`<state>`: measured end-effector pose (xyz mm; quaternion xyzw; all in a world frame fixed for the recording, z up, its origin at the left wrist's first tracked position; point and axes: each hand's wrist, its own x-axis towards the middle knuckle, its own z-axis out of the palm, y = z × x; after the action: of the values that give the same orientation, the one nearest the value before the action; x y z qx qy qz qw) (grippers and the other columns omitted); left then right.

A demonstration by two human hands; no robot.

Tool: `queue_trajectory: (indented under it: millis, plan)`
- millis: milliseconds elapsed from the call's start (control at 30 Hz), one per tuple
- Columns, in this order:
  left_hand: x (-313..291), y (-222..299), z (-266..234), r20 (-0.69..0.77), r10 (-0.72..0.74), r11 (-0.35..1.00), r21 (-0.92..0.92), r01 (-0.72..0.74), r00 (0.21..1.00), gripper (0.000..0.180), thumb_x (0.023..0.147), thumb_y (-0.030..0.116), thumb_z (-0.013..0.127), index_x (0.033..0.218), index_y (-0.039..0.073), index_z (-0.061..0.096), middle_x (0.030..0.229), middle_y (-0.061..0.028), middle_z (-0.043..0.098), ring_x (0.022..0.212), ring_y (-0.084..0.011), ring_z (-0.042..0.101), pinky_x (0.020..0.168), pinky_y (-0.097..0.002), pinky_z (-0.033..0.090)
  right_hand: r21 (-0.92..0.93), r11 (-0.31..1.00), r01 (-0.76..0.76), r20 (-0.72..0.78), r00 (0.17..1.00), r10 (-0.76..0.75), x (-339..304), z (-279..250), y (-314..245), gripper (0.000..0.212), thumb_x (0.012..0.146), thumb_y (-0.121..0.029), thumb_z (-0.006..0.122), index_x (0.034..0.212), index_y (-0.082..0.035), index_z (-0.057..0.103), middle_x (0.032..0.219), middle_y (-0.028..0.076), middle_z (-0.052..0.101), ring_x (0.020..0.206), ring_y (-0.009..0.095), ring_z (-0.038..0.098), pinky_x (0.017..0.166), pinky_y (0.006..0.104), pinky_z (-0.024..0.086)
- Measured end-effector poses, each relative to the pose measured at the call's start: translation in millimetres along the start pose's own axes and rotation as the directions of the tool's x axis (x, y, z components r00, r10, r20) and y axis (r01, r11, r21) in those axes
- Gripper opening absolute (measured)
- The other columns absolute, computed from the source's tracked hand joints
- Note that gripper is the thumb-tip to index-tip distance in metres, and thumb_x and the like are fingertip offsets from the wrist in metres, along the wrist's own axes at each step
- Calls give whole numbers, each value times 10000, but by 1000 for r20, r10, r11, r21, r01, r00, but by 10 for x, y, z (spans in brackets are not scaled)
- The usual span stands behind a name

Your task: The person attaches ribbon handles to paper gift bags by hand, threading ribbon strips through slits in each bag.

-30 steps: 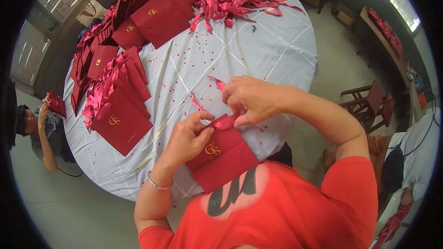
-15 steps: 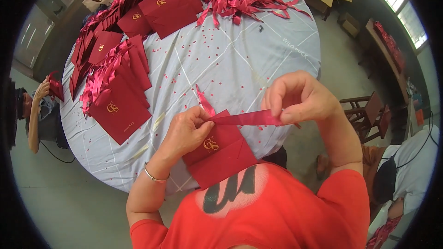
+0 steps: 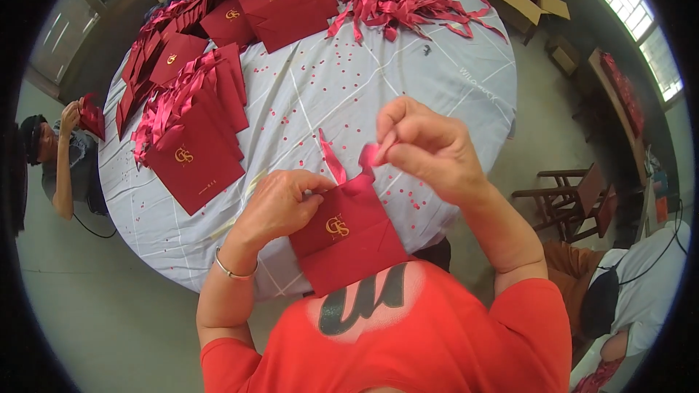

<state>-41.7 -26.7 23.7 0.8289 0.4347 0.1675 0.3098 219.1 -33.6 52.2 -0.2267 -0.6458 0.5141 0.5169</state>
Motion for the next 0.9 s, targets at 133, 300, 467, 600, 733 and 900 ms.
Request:
queue_trajectory:
  millis: [133, 300, 467, 600, 733, 900]
  plan:
    - [16, -44, -23, 70, -53, 983, -174, 64, 996, 211, 836, -21, 584, 997, 20, 713, 809, -101, 720, 635, -193, 676, 591, -328, 515, -423, 906, 0, 151, 986, 70, 130, 300, 69, 22, 850, 4, 654, 840, 12, 636, 919, 117, 671, 788, 189, 645, 708, 308, 509]
    - [50, -111, -153, 369, -174, 735, -569, 369, 913, 254, 894, -16, 485, 1083, -44, 652, 743, -64, 663, 580, -119, 659, 508, -278, 496, -734, 679, -25, 184, 955, 234, 66, 434, 387, 136, 821, -115, 714, 846, -3, 642, 811, 171, 637, 745, 356, 623, 657, 401, 500]
    - [45, -250, -378, 528, -113, 727, -533, 433, 842, 238, 929, 23, 529, 1135, -21, 639, 819, -45, 682, 612, -105, 683, 449, -205, 438, -687, 708, -165, 75, 953, 294, 41, 370, 290, 116, 839, -94, 700, 857, 8, 648, 778, 161, 632, 702, 303, 629, 627, 369, 492]
    - [34, -325, -400, 543, -90, 724, -540, 429, 835, 226, 932, 19, 520, 1116, -26, 643, 827, -51, 684, 621, -118, 689, 465, -214, 461, -616, 718, -325, -26, 919, 393, 17, 332, 284, 95, 866, -77, 692, 880, 13, 665, 746, 113, 639, 658, 165, 620, 598, 307, 485]
    - [68, -365, -319, 582, -117, 663, -558, 499, 805, 206, 934, 14, 510, 1086, -36, 640, 841, -61, 687, 649, -139, 701, 516, -232, 508, -531, 775, -343, -129, 936, 326, -25, 360, 320, 91, 851, -60, 722, 897, 5, 677, 751, 76, 659, 664, 119, 619, 595, 280, 495]
    - [82, -426, -272, 613, -101, 628, -571, 528, 784, 200, 931, 8, 504, 1078, -32, 634, 857, -67, 689, 669, -147, 707, 548, -240, 528, -596, 746, -296, -47, 941, 335, 44, 485, 210, 127, 810, -66, 771, 882, -6, 684, 774, 84, 672, 660, 147, 640, 591, 278, 505]
